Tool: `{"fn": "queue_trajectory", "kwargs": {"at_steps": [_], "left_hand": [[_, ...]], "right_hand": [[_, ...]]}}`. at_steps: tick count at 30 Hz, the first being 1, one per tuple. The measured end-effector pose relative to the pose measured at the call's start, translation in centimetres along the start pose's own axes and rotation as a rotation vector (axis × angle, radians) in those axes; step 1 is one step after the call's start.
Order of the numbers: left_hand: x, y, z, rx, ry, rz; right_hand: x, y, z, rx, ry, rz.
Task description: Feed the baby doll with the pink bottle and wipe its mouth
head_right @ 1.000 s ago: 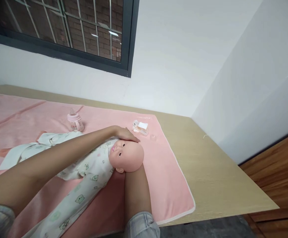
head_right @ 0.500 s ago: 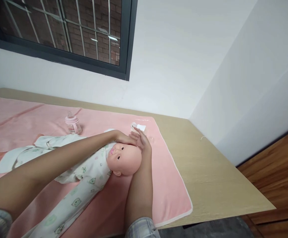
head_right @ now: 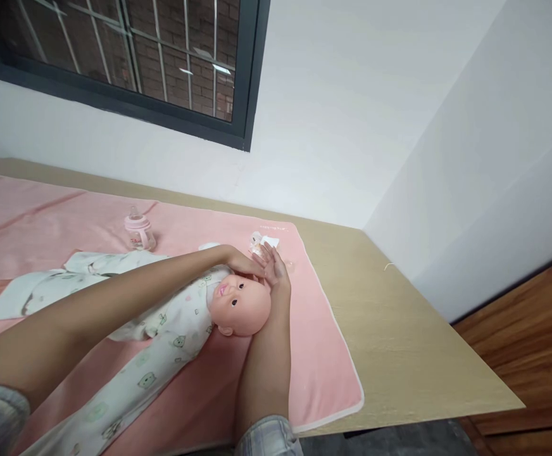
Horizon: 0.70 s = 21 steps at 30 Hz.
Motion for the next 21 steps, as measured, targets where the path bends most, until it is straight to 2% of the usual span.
{"fn": "queue_trajectory", "kwargs": {"at_steps": [3, 5, 8, 11, 14, 18, 21], "left_hand": [[1.2, 0.6, -0.3, -0.047, 0.107, 0.054], [2.6, 1.3, -1.0, -0.094, 0.104, 0.004], [5.2, 2.0, -2.7, -0.09, -0.004, -0.094], [7.7, 1.6, -4.5, 0.066, -0.148, -0.099], [9.7, 1.3, -5.9, 0.182, -0.273, -0.165], [11.3, 1.2, -6.0, 0.239, -0.312, -0.251], [12.0, 1.7, -5.1, 0.352, -0.317, -0.315]], "right_hand": [[0.3, -0.3, 0.1, -0.013, -0.031, -0.019], [0.5, -0.5, 0.2, -0.063, -0.026, -0.012], [0.5, -0.3, 0.4, -0.164, 0.005, -0.02], [0.3, 0.2, 0.5, -0.201, 0.035, -0.039], [0.5, 0.4, 0.8, -0.183, 0.051, -0.047], [1.8, 0.3, 2.5, -0.119, 0.103, -0.069], [3.4, -0.4, 5.3, -0.065, 0.213, -0.05]]}}
Point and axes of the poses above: each hand's wrist, its own x-axis away from the middle knuckle, its own y-axis out of the back of the hand, z = x × y, the point moved 5 cm from there along -x, towards the middle knuckle, and after that the axes turned 13 degrees about x, right-handed, at the moved point
